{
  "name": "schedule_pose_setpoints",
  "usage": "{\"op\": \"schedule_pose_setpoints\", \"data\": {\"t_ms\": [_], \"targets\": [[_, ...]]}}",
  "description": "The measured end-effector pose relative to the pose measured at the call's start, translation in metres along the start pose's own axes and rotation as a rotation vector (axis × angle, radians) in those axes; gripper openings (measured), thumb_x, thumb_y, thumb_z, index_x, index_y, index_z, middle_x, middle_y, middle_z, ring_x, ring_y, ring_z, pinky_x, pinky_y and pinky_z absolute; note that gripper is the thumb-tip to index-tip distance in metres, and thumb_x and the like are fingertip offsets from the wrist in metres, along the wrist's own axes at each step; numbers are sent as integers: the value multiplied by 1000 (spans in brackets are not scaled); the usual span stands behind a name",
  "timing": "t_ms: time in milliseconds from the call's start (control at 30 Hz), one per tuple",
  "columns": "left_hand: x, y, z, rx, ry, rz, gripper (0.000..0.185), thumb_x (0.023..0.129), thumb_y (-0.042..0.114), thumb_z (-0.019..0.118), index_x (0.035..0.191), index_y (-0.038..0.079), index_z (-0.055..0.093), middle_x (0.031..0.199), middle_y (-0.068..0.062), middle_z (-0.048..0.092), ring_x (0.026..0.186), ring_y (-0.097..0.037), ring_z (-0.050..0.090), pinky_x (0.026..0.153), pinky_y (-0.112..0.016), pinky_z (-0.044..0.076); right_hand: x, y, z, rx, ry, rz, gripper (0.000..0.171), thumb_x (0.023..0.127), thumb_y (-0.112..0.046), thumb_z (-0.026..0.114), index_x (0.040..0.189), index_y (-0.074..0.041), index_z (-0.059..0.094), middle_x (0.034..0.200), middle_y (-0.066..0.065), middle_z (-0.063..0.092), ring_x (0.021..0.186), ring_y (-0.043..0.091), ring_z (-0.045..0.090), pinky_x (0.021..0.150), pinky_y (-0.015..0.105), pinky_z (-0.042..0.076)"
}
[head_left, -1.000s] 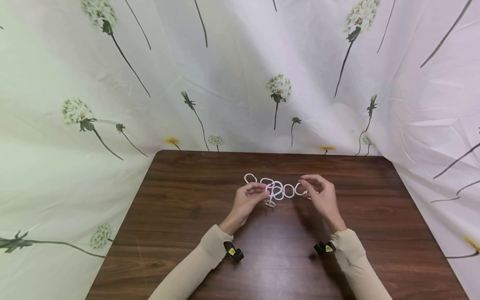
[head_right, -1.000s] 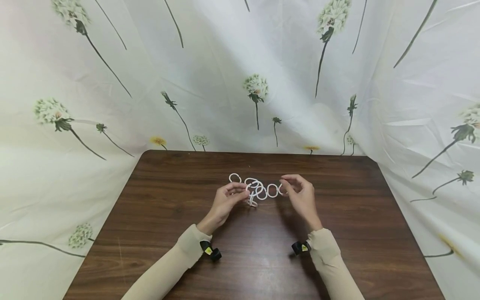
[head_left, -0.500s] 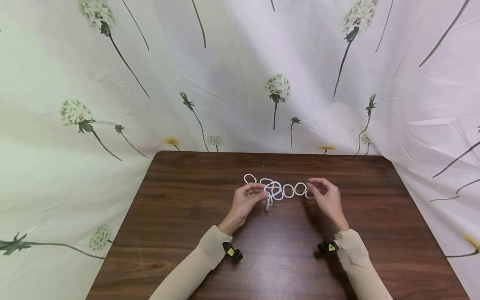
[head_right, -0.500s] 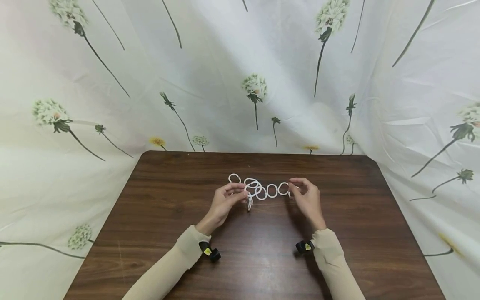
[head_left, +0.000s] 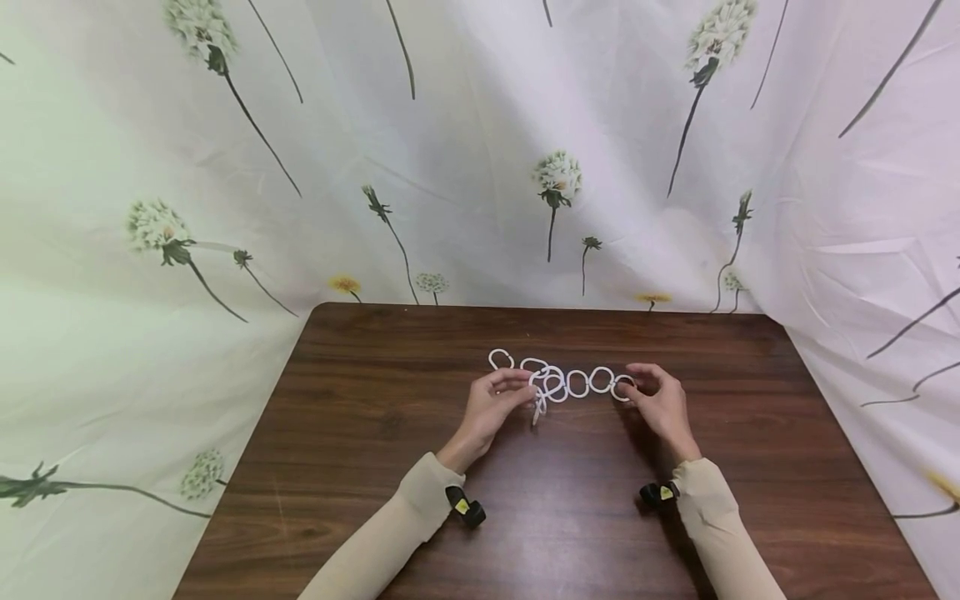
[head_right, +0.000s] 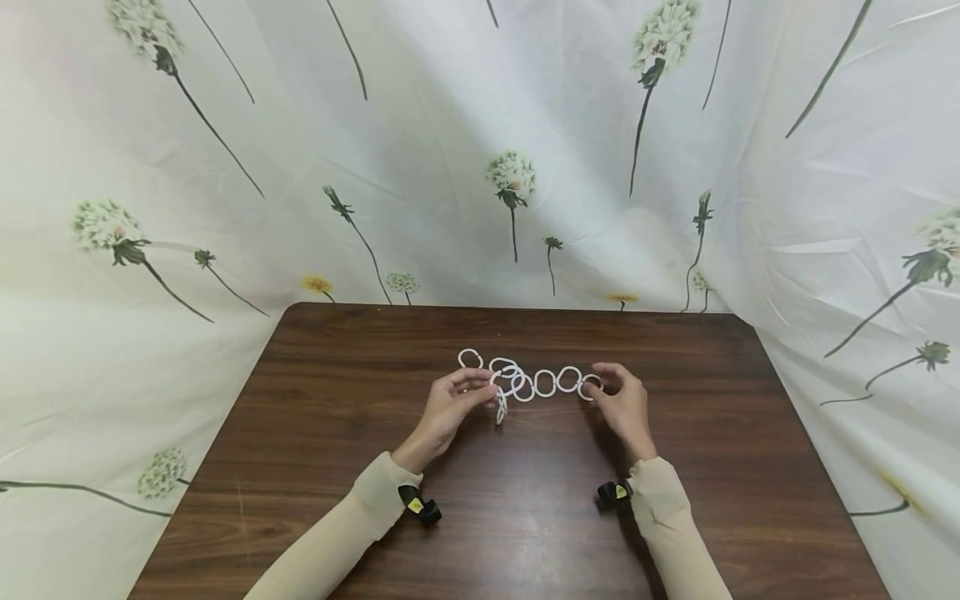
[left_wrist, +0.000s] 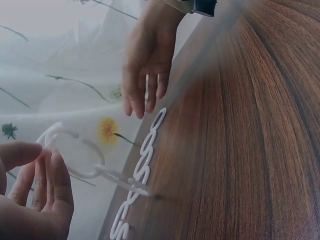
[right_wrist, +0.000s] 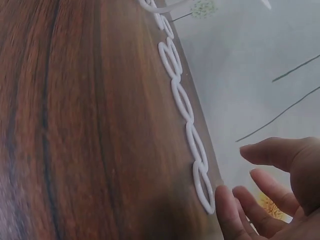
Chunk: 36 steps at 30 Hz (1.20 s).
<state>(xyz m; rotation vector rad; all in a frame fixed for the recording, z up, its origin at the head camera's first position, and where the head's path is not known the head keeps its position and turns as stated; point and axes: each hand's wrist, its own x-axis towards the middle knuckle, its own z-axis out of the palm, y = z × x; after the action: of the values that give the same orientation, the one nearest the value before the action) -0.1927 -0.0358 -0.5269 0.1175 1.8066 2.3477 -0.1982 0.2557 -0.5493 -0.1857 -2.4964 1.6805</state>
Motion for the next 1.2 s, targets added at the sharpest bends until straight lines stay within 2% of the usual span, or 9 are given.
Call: {"op": "schedule_pose_setpoints", "data": {"t_ms": [133,233,333,400,500,667,833,967,1200], "targets": [[0,0,0,-21,-6,7,30,83,-1,74,111,-7,66,87,-3,71,84,-32,71,96,-71,46,0,3,-1,-44,2,16,42,82,-10,79,120,-3,64,108,25,70,70,4,67,60,23,62],[-1,1,0,-4,-5,10,30,83,-1,74,111,-7,66,87,-3,71,85,-32,70,95,-71,47,0,4,-2,-101,10,22,44,81,-13,80,121,-6,65,113,21,70,84,13,69,67,18,59],[-1,1,0,23,0,3,30,83,1,74,111,-6,67,88,-2,71,83,-27,70,93,-67,52,0,6,-4,-163,15,17,47,80,-16,82,122,-7,65,118,18,69,105,27,66,82,21,54],[-1,0,0,30,1,-3,30,83,1,75,112,-6,66,88,-2,71,80,-20,69,91,-63,55,1,7,-5,-196,14,12,49,79,-17,82,124,-8,64,122,16,68,113,31,63,90,24,50],[-1,0,0,28,-2,-4,30,83,1,75,111,-6,67,88,-4,71,80,-20,70,90,-60,57,1,9,-6,-206,5,5,51,79,-17,83,126,-7,63,124,17,67,116,33,63,90,26,51],[-3,0,1,15,-10,1,31,83,1,75,112,-6,66,89,-5,71,84,-30,70,93,-65,53,2,13,-4,-202,-7,5,55,78,-19,84,128,-8,62,126,17,66,118,33,62,95,33,50],[-5,-1,0,25,-8,-6,32,83,1,75,113,-7,66,89,-3,72,81,-23,70,91,-61,56,2,17,-2,-200,-15,9,56,77,-18,84,128,-7,62,127,16,66,119,34,61,102,42,47],[-4,-1,-1,36,-8,-6,32,83,2,75,113,-6,66,89,-2,71,79,-16,70,87,-50,61,3,17,-1,-210,-3,-3,55,76,-15,85,126,-7,63,125,16,67,117,33,62,100,38,46],[-3,-1,1,20,-14,-6,30,84,1,74,112,-5,66,88,-2,72,85,-26,71,94,-65,52,5,17,-2,-208,23,-19,53,73,-13,86,122,-6,65,121,16,69,113,33,63,96,32,47]]}}
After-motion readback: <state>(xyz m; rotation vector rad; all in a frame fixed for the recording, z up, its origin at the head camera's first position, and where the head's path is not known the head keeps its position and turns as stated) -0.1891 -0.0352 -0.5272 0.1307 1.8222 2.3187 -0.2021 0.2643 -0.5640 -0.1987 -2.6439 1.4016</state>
